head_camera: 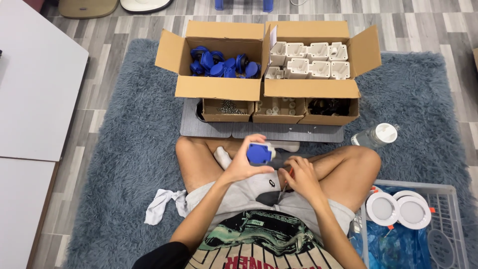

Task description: Assembling electrical components by fitting plastic parts together and using a screwdriver

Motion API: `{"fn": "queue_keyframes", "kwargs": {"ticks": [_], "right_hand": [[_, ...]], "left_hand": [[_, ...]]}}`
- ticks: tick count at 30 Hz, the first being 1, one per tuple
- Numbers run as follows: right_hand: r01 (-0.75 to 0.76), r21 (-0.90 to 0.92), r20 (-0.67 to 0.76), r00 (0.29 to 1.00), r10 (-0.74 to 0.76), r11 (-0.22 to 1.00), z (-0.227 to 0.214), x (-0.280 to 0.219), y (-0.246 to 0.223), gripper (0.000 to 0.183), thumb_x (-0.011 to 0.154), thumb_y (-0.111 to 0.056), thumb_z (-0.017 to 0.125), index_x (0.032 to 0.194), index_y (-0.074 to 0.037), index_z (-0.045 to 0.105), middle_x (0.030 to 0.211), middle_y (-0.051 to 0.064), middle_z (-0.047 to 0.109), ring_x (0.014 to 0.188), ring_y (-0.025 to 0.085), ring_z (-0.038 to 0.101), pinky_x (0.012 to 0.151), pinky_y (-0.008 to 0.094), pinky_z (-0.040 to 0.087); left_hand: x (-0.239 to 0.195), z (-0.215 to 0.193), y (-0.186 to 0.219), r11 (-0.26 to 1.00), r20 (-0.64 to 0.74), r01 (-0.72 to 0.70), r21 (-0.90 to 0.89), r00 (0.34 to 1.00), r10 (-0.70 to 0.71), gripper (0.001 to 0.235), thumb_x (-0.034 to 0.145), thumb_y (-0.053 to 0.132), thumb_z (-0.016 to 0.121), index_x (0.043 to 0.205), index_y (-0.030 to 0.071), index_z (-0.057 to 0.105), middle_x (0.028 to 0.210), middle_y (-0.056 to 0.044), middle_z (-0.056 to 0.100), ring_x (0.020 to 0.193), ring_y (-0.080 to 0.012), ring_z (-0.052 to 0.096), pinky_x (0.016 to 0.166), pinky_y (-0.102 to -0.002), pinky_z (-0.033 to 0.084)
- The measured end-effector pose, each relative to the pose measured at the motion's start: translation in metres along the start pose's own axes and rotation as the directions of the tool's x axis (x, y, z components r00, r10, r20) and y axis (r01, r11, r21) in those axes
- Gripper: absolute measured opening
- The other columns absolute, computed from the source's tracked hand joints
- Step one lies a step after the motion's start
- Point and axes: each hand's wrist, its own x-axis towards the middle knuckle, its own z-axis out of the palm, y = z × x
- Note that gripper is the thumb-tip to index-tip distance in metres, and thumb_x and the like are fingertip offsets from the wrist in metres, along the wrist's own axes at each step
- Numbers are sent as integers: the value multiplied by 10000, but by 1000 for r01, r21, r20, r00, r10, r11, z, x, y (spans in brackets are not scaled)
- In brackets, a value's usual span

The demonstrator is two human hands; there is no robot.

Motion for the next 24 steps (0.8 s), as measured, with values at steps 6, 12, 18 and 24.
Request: {"fn": "queue_keyframes", "kwargs": {"ticks": [6,12,18,24], "right_hand": [[-73,-53,-18,997,72,996,40,-4,11,482,977,-470,761,1386,-222,693,1620,187,506,1545,418,448,1204,578,379],[-194,0,49,980,193,981,64,-2,45,582,910,-372,832,1439,-206,657,1466,174,578,1142,488,752,990,557,616],[-138,380,104,989,106,915,26,-18,10,782,801,-155,919,1505,-108,581,1327,230,650,1238,518,687,1033,601,574],[-48,436,154,988,-22,899,26,-42,-10,312,870,-262,881,1127,-114,785,1075,170,766,1065,447,754,932,538,605]], "left_hand": [[21,-12,-16,959,-34,-172,223,982,184,720,730,67,1018,1334,98,628,1340,-148,651,1317,-341,618,1169,-521,425],[43,-20,-39,930,-98,-135,342,979,178,723,746,191,1042,1365,98,679,1290,-132,715,1255,-343,686,1123,-511,496],[50,-21,-67,821,-220,-157,549,920,324,715,706,371,1055,1305,144,737,1194,-66,785,1141,-301,726,1036,-444,569],[52,-18,-73,765,-225,-191,615,887,403,704,750,374,1031,1319,93,725,1183,-110,776,1127,-336,727,1017,-467,580]]}}
